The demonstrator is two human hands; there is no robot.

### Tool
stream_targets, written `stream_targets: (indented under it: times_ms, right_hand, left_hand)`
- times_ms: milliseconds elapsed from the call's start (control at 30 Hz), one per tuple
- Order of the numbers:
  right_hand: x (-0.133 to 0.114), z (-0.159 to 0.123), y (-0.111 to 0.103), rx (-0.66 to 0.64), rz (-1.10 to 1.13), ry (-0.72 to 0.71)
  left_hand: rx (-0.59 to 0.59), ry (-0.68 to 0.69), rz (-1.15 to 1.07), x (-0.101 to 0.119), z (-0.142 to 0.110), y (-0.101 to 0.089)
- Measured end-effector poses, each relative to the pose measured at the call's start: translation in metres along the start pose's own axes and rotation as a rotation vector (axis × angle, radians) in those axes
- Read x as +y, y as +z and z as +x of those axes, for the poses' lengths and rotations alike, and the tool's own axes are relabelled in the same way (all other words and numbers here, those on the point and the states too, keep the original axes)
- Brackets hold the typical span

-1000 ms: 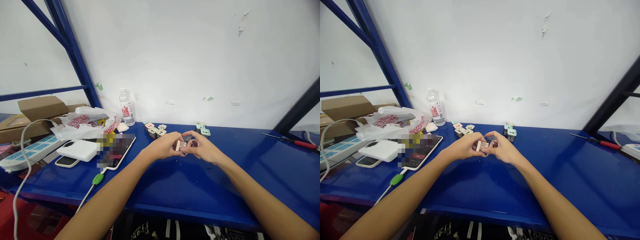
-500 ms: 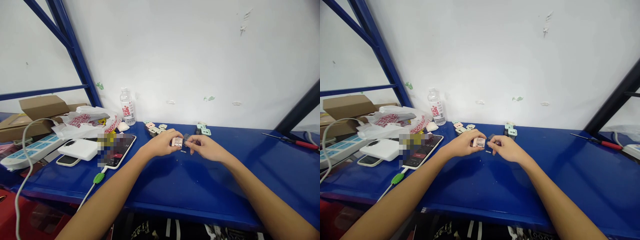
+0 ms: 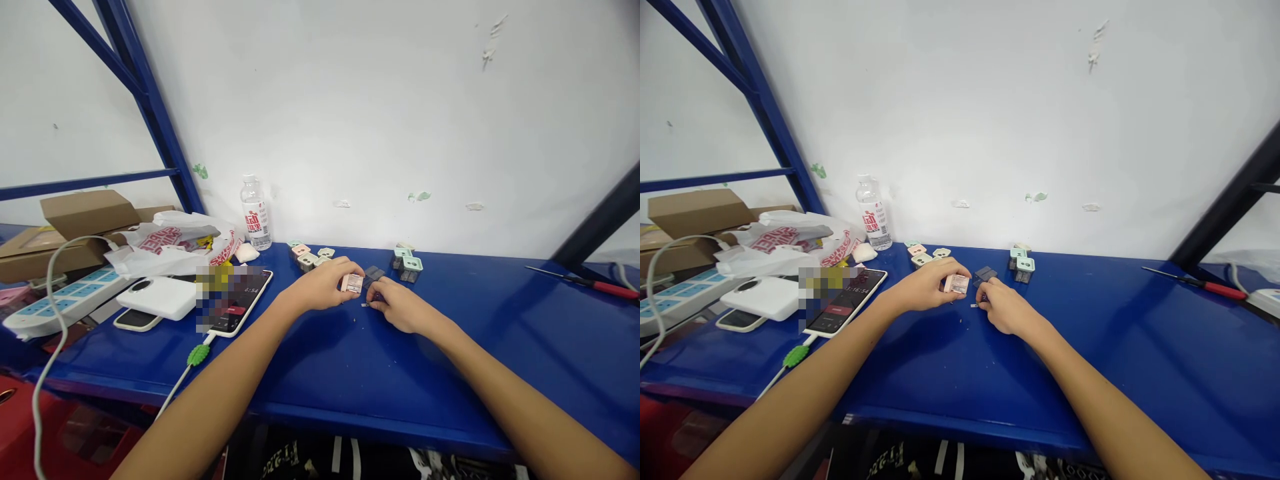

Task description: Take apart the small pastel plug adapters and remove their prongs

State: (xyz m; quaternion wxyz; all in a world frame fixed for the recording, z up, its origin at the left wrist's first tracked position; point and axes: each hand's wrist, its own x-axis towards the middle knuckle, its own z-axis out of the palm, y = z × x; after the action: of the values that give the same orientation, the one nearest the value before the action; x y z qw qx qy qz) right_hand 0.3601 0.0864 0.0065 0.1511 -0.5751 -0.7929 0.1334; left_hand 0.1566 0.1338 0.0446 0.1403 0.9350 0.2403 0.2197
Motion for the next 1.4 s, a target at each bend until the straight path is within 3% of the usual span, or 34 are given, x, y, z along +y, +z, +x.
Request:
stream_targets:
  times_ms: [333, 900, 1167, 1400]
  right_hand:
    - [-0.009, -0.001, -0.002, -0.034, 0.08, -0.061]
    - [-0.004, -0.006, -0.012, -0.002, -0.09, -0.118]
    - [-0.007, -0.009, -0.02, -0.043, 0.119, -0.05]
    - [-0.013, -0.011, -0.023, 0.024, 0.327, -0.06]
  left_hand:
    - [-0.012, -0.002, 0.004, -0.004, 0.0, 0.0]
    - [0.0, -0.007, 0.004, -0.006, -0.001, -0.005]
    - [0.0, -0.025, 0.012, -0.006, -0.001, -0.006]
    - [0.003, -0.021, 0.007, -0.008, -0.001, -0.005]
